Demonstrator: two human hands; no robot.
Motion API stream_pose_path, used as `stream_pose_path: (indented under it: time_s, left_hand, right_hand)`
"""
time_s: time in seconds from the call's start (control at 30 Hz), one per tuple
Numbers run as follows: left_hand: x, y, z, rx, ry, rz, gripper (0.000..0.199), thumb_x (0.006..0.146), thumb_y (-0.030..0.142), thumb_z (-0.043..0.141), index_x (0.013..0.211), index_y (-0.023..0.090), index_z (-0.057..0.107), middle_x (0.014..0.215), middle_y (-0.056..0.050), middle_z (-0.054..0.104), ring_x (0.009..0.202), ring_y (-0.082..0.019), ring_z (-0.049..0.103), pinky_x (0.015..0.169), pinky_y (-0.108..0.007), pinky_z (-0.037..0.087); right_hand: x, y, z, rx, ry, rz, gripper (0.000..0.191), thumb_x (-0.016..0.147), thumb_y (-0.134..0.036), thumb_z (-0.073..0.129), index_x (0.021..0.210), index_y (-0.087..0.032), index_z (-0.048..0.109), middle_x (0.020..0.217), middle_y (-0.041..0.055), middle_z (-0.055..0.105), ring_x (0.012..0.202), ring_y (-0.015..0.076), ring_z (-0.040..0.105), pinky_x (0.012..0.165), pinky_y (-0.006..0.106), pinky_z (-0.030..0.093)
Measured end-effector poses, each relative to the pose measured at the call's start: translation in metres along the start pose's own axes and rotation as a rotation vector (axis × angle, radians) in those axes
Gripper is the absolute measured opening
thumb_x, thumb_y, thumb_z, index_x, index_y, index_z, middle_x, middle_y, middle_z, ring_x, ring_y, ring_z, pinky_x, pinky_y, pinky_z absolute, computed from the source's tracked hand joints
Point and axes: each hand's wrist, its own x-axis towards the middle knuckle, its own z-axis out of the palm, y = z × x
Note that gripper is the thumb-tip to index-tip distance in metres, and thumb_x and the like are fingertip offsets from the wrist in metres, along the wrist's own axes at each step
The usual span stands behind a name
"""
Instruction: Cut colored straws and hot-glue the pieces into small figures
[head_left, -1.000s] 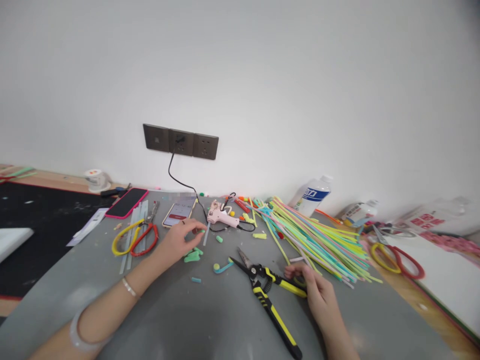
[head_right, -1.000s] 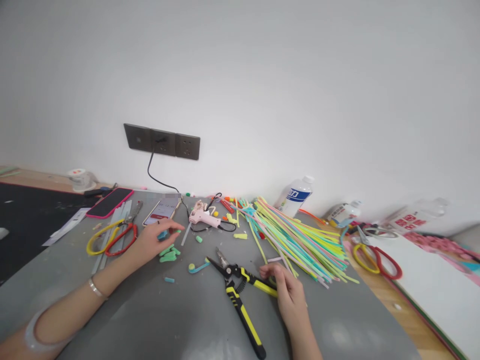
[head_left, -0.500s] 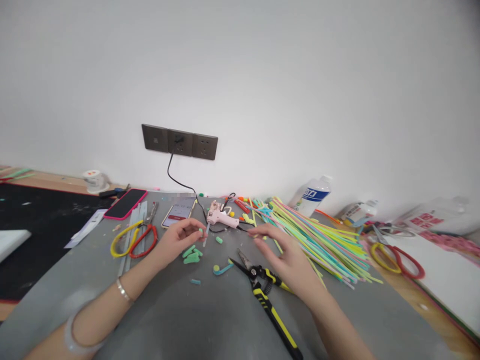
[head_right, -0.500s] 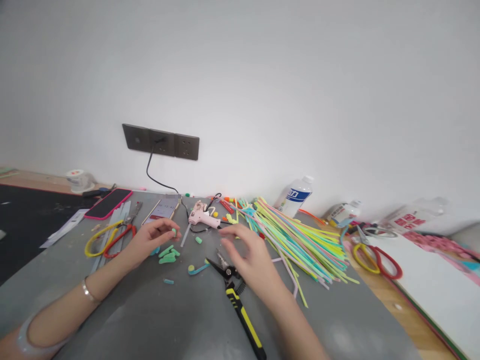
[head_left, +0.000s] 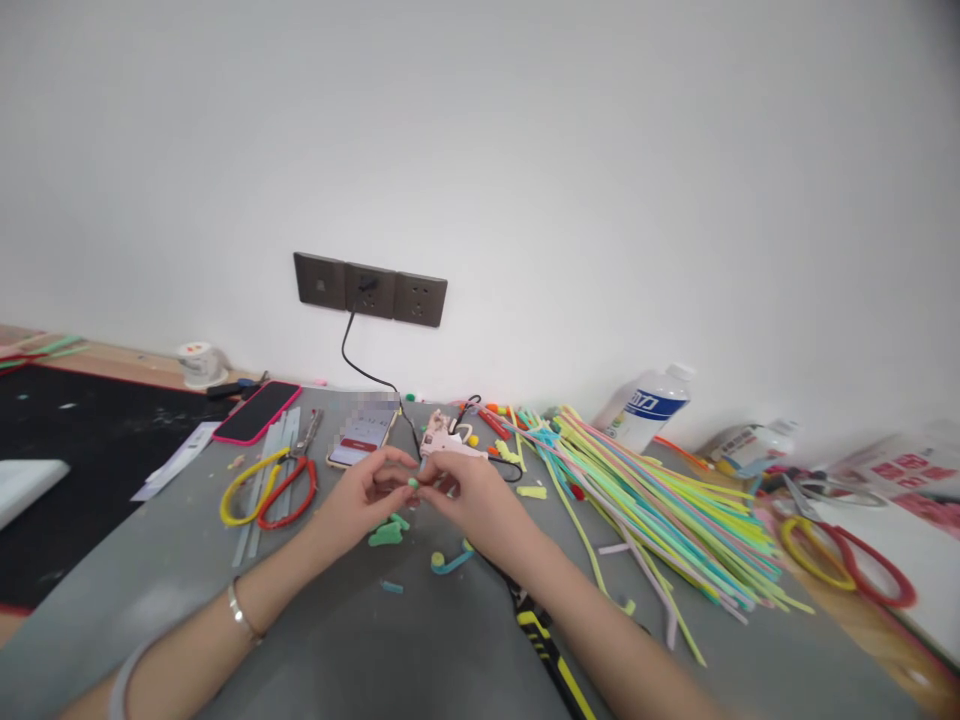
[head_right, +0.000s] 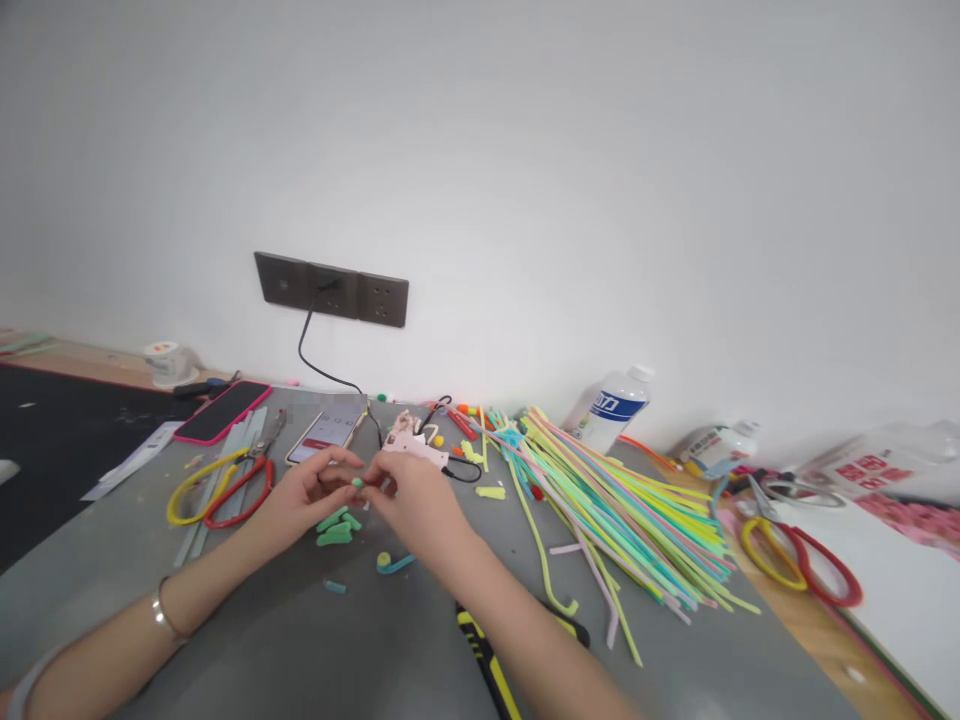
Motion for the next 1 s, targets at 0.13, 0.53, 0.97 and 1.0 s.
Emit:
stream_pose_path:
  time_s: [0.13, 0.53, 0.97, 1.0]
  left_hand:
    - [0.0, -0.001, 0.002, 0.066, -0.006, -0.034, 0.036, 0.081, 0.046, 0.071, 0.098, 0.019, 0.057, 0.087, -0.006, 0.075, 0.081, -0.02, 0.072, 0.075, -0.032, 0.057]
    - [-0.001, 0.009, -0.003, 0.13, 0.017, -0.06, 0.031, 0.082, 0.043, 0.069, 0.101, 0.018, 0.066, 0.092, -0.009, 0.078, 0.084, -0.022, 0.073, 0.071, -0.029, 0.058]
    - [0.006, 0.006, -0.015, 0.336, 0.127, 0.046, 0.023, 0.081, 0.04, 0.068, 0.079, 0.018, 0.064, 0.076, -0.001, 0.065, 0.072, -0.016, 0.063, 0.065, -0.025, 0.052]
    - [0.006, 0.006, -0.016, 0.357, 0.132, 0.058, 0.021, 0.081, 0.038, 0.068, 0.078, 0.018, 0.063, 0.074, -0.001, 0.064, 0.07, -0.015, 0.062, 0.064, -0.024, 0.051]
  right_hand:
    - [-0.003, -0.001, -0.004, -0.131, 0.025, -0.051, 0.017, 0.08, -0.004, 0.065, 0.076, -0.02, 0.065, 0.078, -0.0001, 0.068, 0.073, 0.0147, 0.061, 0.065, 0.023, 0.041]
    - [0.004, 0.017, -0.06, -0.131, 0.252, -0.03, 0.012, 0.088, -0.021, 0.059, 0.079, -0.02, 0.067, 0.076, 0.0016, 0.072, 0.07, 0.017, 0.063, 0.065, 0.026, 0.043]
    - [0.007, 0.08, -0.107, -0.376, 0.445, 0.188, 0.023, 0.093, -0.032, 0.05, 0.076, -0.02, 0.062, 0.07, 0.003, 0.069, 0.063, 0.0176, 0.061, 0.062, 0.027, 0.041]
    - [0.008, 0.079, -0.098, -0.376, 0.388, 0.174, 0.017, 0.093, -0.027, 0.049, 0.088, -0.02, 0.063, 0.076, 0.0035, 0.07, 0.064, 0.0176, 0.062, 0.062, 0.027, 0.041]
